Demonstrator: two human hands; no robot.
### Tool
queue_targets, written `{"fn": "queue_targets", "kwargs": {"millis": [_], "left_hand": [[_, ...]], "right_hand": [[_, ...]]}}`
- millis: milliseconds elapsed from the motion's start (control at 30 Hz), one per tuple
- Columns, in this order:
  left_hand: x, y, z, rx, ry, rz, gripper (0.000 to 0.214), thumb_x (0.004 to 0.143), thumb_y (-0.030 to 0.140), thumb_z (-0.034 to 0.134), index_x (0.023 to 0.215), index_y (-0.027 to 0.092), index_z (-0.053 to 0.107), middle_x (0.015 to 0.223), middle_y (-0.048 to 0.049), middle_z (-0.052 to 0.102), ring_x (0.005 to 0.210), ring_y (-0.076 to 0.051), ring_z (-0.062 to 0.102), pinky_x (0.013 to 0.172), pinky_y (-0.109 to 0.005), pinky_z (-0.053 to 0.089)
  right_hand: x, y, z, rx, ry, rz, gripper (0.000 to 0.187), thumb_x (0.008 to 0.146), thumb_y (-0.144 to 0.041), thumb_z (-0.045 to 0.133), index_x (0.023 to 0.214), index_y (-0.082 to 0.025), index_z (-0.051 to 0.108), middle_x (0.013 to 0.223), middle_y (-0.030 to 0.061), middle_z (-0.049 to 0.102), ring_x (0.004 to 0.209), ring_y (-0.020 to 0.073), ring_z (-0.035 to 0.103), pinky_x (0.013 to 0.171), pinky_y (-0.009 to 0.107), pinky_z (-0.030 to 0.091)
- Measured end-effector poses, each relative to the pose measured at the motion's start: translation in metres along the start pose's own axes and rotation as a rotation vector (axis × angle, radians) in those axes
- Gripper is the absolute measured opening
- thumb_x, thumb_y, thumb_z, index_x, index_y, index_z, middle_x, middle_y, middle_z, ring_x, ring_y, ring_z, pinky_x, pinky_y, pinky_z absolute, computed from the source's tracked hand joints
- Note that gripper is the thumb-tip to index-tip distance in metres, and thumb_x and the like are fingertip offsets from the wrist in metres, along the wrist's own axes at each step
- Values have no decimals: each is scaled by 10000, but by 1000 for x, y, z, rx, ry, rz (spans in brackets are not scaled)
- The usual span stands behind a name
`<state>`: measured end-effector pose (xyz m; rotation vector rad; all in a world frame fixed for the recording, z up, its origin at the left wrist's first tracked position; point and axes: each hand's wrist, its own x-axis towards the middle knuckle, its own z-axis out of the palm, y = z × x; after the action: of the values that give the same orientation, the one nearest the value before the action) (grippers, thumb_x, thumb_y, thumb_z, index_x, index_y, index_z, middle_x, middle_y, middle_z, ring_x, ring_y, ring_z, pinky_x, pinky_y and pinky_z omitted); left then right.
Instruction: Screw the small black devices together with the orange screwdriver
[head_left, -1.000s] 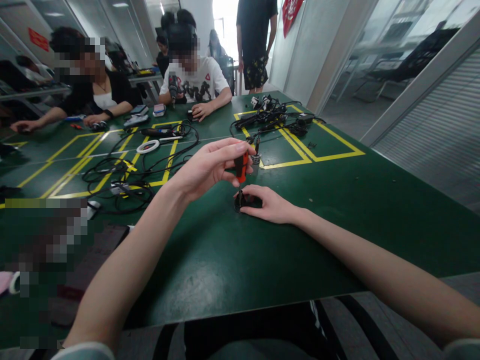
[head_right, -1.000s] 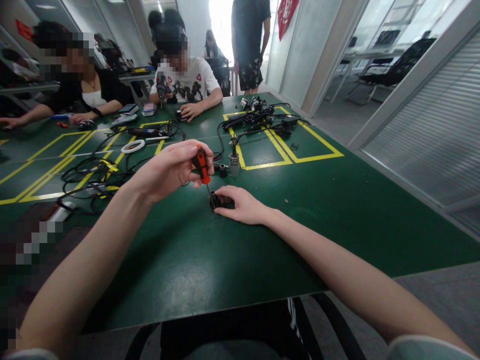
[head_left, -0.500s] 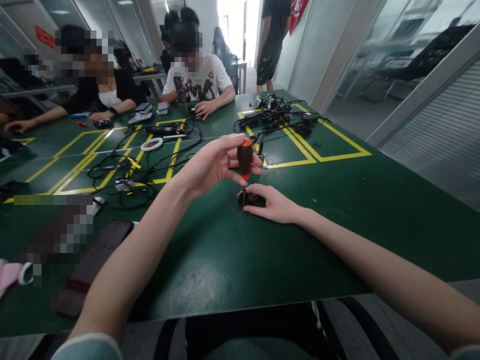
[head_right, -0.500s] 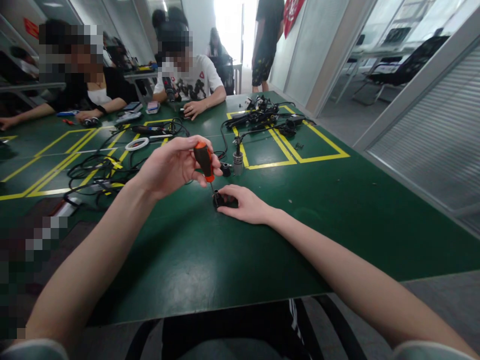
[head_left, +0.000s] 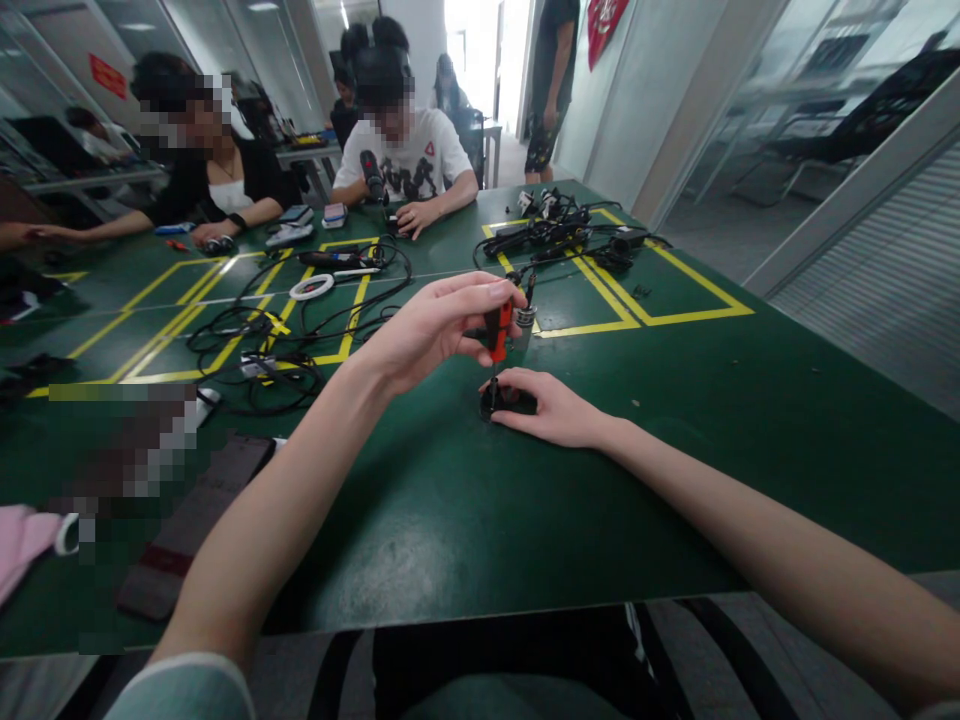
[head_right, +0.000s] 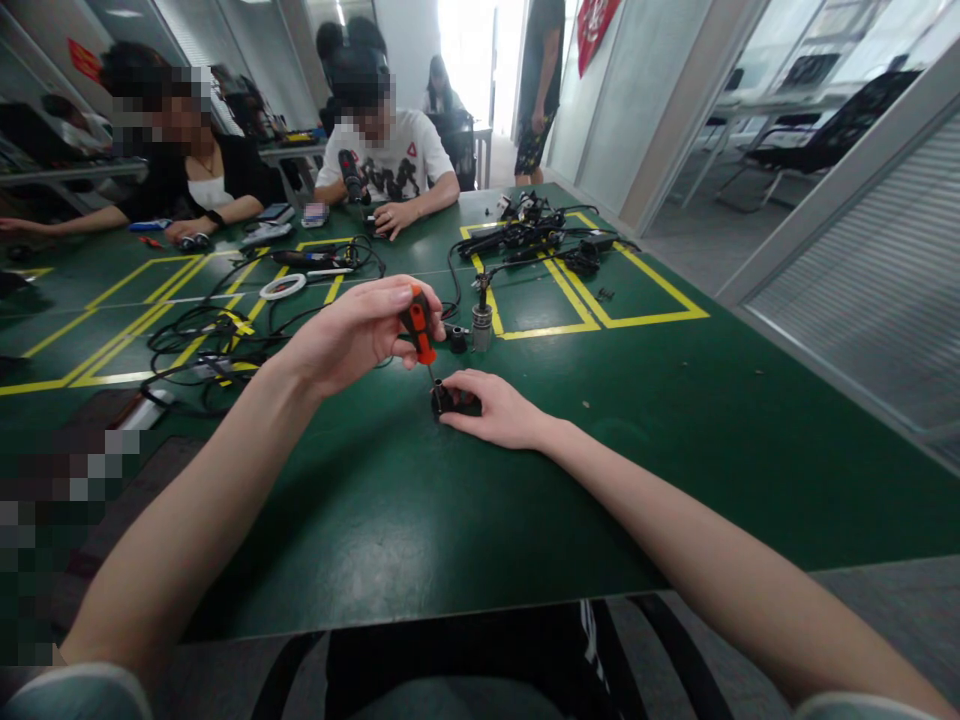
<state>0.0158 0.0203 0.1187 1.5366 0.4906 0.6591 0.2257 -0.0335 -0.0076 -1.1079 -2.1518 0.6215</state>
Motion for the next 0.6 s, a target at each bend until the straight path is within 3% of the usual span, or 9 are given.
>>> {"fn": "queue_targets", "kwargs": {"millis": [233,600], "left_hand": [[1,3,0,-66,-1,-52,468,937,580,609,1052,141,722,1043,-109,798,1019,-266,797,679,-267,640],[-1,0,-1,5,-27,2,504,854,579,769,1123,153,760,986,-89,776,969,-244,782,676,-257,626]], "right_hand": [[0,0,0,-7,4,5,337,937,-372,732,1216,-184,713,1187,119,786,1028,263,742,933,441,607],[0,2,2,11,11,12,347,929,-369,741,1228,-193,718,1193,114,790,1033,264,748,948,461,613]]}}
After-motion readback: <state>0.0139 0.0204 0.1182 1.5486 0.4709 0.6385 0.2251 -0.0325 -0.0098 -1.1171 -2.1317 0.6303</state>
